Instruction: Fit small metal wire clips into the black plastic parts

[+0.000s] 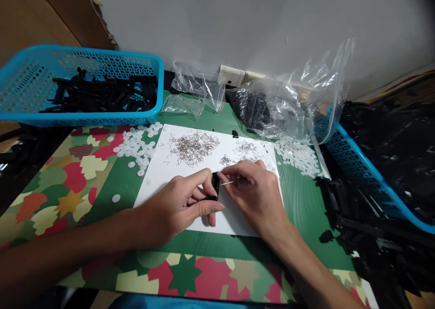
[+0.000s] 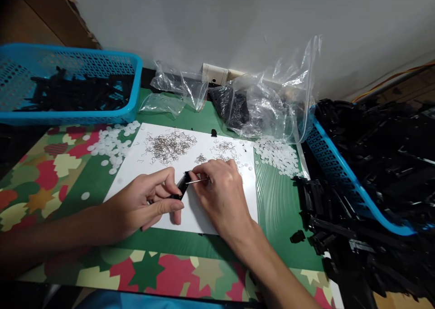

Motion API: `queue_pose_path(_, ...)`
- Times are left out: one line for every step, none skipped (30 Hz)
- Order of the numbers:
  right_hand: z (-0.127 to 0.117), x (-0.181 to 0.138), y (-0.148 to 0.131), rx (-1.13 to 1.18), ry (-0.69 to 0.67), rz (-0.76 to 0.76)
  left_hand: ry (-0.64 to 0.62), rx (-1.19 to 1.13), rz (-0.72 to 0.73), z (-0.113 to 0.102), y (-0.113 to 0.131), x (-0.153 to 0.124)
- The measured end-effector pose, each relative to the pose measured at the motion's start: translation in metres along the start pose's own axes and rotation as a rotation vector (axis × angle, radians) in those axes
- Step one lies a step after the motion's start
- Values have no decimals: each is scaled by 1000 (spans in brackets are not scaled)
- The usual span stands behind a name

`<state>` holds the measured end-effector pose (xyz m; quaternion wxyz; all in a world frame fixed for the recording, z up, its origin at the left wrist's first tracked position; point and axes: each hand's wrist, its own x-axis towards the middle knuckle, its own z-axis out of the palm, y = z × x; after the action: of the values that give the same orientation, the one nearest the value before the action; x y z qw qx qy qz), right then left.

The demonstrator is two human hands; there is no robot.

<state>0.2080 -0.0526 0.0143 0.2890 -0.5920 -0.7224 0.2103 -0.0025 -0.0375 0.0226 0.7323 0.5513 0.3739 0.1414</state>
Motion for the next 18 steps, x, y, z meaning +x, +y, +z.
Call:
queue_pose_path(0,0,0,-1,3,-9,-3,-1,-3,0,0,0)
queue_pose_path(0,0,0,-1,4,-15,-4,0,-5,0,1,0)
queue_pose_path(0,0,0,0,2,-18,-6,1,-5,0,1,0)
queue_pose_path(0,0,0,1,2,-18,-6,4,-3,-1,2,0)
queue_pose_path(0,0,1,1,3,-16,-6,6,3,-1,2,0)
queue_pose_path(1,0,2,0,5,-14,-7,9,9,-1,3,0)
queue_pose_path(1,0,3,-1,6,-14,-8,13,15,-1,3,-1)
queue_pose_path(2,0,3,-3,5,-17,-7,19,19,-1,4,-1)
queue_pose_path(2,0,4,-6,3,-21,-7,26,19,-1,4,-1)
queue_pose_path(2,-1,4,-6,-5,-25,-4,30,17,0,5,-1)
queue_pose_path(2,-1,4,-3,-20,-29,0,33,14,0,5,-1)
queue_pose_path(2,-1,4,3,-35,-33,4,36,9,0,6,-1)
queue_pose_path(1,-1,3,8,-51,-37,6,37,5,0,6,-1)
queue_pose_path(0,-1,2,13,-65,-38,7,38,8,0,6,-1)
queue_pose_path(-2,-1,2,14,-78,-40,6,38,12,-1,5,-1)
queue_pose_path(-4,-1,1,14,-88,-41,5,39,17,-1,4,-2)
queue_pose_path(-5,-1,0,14,-94,-41,2,36,24,-1,2,-1)
queue_pose_path(-7,0,0,19,-97,-36,0,29,32,-1,1,-1)
